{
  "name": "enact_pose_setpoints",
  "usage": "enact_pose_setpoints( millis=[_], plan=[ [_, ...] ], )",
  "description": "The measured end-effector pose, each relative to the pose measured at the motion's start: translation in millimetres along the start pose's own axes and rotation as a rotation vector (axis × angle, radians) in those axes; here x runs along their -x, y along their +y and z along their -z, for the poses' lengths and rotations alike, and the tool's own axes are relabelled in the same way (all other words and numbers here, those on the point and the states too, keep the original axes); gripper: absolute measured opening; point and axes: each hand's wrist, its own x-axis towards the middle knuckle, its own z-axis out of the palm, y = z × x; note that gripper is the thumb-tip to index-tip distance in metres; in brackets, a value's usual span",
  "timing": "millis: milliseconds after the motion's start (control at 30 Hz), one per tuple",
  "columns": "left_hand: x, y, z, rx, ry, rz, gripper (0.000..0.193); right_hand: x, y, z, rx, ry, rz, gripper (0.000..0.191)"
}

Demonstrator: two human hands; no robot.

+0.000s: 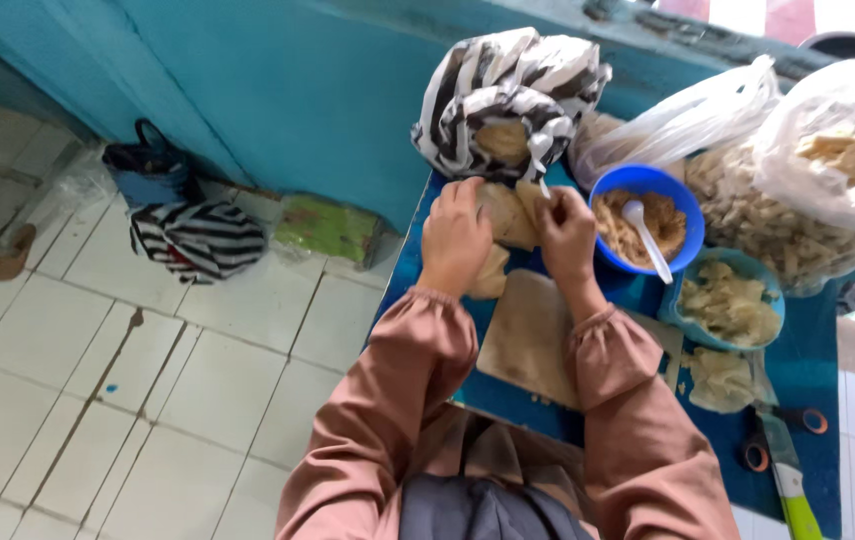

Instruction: The person sits on the floor at a low blue table and folds thin square pastry sheets, spooning brown filling from a blue bowl onto each sheet and folding it closed. The filled pieces are stacked on a cutting board, with scraps set aside in a small bowl.

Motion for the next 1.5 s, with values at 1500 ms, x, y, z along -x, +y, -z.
enact_pose_setpoints(
  millis=[1500],
  plan=[
    [-50.9, -31.7, -2.5, 0.593, -0.111, 0.239, 0.035, 10.1, -7.2, 7.0, -0.164, 0.218, 0.098, 0.014]
  ],
)
